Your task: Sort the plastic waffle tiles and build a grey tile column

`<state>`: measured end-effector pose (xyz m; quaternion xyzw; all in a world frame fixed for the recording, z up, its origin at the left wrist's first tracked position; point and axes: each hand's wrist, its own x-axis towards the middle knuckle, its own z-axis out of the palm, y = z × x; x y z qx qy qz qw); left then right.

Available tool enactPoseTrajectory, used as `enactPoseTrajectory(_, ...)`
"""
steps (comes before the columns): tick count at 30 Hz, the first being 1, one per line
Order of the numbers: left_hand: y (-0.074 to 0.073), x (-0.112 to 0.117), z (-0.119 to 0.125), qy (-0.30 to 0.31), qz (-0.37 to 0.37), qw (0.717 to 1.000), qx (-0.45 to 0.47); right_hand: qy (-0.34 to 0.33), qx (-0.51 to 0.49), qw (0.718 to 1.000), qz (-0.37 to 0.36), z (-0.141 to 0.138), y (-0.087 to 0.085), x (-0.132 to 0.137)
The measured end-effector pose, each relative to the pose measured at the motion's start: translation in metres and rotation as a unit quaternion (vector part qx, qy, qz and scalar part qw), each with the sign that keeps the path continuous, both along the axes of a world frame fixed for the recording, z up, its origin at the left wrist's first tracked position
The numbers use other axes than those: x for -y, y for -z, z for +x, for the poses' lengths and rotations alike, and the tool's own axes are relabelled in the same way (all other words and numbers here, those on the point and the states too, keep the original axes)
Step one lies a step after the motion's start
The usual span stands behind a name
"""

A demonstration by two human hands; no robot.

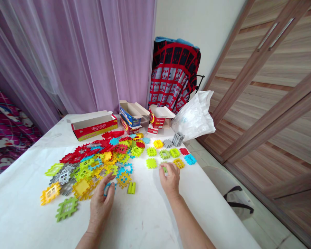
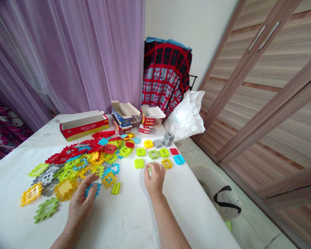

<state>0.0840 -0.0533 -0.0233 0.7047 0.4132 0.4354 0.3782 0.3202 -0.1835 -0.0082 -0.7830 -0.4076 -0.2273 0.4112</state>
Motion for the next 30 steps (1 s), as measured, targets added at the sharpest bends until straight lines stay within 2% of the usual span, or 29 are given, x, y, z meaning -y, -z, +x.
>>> enactPoseTrajectory(2,0.001,0.0,0.0,-0.001,-0.001,1.0,0.003,-0.037,-0.002,0.999,-0.014,-0.012,0.011,0.004)
enactPoseTrajectory(4,0.001,0.0,-0.001,0.001,0.001,1.0,0.005,-0.045,0.002,0.999,-0.028,-0.016,0.014,0.003)
enactPoseTrajectory(12,0.004,0.0,-0.002,0.0,0.016,1.0,-0.005,0.051,0.003,0.989,-0.142,0.012,-0.008,-0.036)
enactPoseTrajectory(16,0.006,-0.002,-0.002,-0.002,0.024,1.0,-0.001,0.068,0.011,0.981,-0.183,0.021,-0.007,-0.049)
enactPoseTrajectory(23,0.011,-0.004,-0.002,-0.006,0.026,1.0,-0.003,0.076,0.017,0.984,-0.161,0.021,0.011,-0.053)
enactPoseTrajectory(30,0.007,-0.002,-0.002,0.005,0.02,1.0,-0.006,0.09,0.012,0.984,-0.153,0.022,0.014,-0.057)
